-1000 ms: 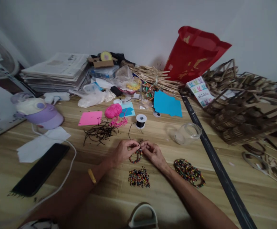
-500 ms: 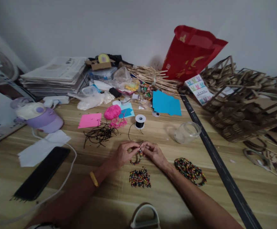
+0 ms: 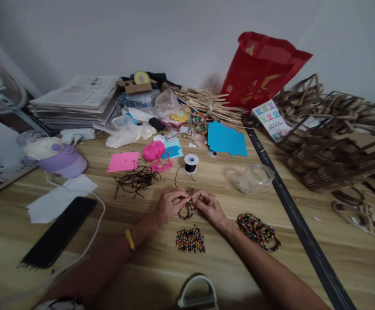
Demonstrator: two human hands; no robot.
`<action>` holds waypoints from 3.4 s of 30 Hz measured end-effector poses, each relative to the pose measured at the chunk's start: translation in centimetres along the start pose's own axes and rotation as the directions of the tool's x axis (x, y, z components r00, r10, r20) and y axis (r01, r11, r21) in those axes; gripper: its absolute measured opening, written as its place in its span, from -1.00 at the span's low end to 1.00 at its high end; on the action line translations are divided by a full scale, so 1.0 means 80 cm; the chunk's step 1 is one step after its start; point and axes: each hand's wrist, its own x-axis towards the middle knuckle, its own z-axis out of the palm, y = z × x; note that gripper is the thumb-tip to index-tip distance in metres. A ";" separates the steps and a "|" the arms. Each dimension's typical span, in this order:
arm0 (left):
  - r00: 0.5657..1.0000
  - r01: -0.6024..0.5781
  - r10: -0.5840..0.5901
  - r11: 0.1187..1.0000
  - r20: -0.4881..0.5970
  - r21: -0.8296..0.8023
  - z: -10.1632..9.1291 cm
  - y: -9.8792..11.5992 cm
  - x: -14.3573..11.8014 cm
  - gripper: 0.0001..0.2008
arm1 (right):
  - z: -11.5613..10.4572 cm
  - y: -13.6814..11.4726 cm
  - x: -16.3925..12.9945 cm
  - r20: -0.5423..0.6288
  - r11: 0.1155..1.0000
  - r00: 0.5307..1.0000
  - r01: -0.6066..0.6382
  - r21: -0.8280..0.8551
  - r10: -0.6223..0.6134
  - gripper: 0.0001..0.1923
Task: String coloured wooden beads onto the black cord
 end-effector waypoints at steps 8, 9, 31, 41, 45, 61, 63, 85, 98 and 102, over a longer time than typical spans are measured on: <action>0.967 0.249 -0.244 0.965 0.069 -0.081 -0.001 0.005 -0.001 -0.86 | -0.005 0.002 -0.005 -0.176 0.973 0.982 0.030 -0.230 -0.072 -0.80; 0.954 0.297 -0.288 0.946 0.083 -0.129 0.000 0.003 -0.002 -0.85 | -0.005 0.001 -0.005 -0.170 0.968 0.982 0.036 -0.248 -0.080 -0.81; 0.890 0.455 -0.400 0.783 0.217 -0.424 0.006 -0.004 0.000 -0.71 | 0.003 -0.001 -0.003 -0.086 0.985 0.993 0.071 -0.155 -0.085 -0.71; 0.868 0.496 -0.438 0.731 0.235 -0.468 0.003 -0.002 0.004 -0.65 | 0.001 0.005 -0.006 -0.135 0.974 0.979 0.124 -0.189 -0.151 -0.76; 0.865 0.500 -0.443 0.714 0.236 -0.491 0.003 -0.004 0.004 -0.63 | 0.002 0.005 -0.006 -0.148 0.985 0.983 0.083 -0.155 -0.106 -0.75; 0.890 0.457 -0.398 0.789 0.224 -0.411 0.006 -0.005 0.003 -0.62 | 0.010 -0.002 -0.009 -0.153 0.985 0.983 0.076 -0.152 -0.099 -0.76; 0.897 0.441 -0.385 0.809 0.216 -0.388 0.006 -0.005 0.002 -0.62 | 0.011 -0.002 -0.009 -0.154 0.988 0.983 0.078 -0.136 -0.099 -0.75; 0.953 0.301 -0.300 0.953 0.045 -0.034 0.006 0.003 -0.006 -0.74 | 0.009 -0.008 -0.013 0.011 0.965 0.997 0.083 -0.249 -0.082 -0.71; 0.863 0.505 -0.432 0.741 0.261 -0.443 -0.001 -0.006 0.006 -0.65 | -0.003 -0.001 -0.021 0.223 0.332 0.791 0.470 -0.818 -0.570 -0.82; 0.849 0.527 -0.418 0.707 0.322 -0.471 -0.003 -0.007 0.006 -0.67 | -0.004 -0.004 -0.019 0.239 0.326 0.778 0.491 -0.807 -0.580 -0.81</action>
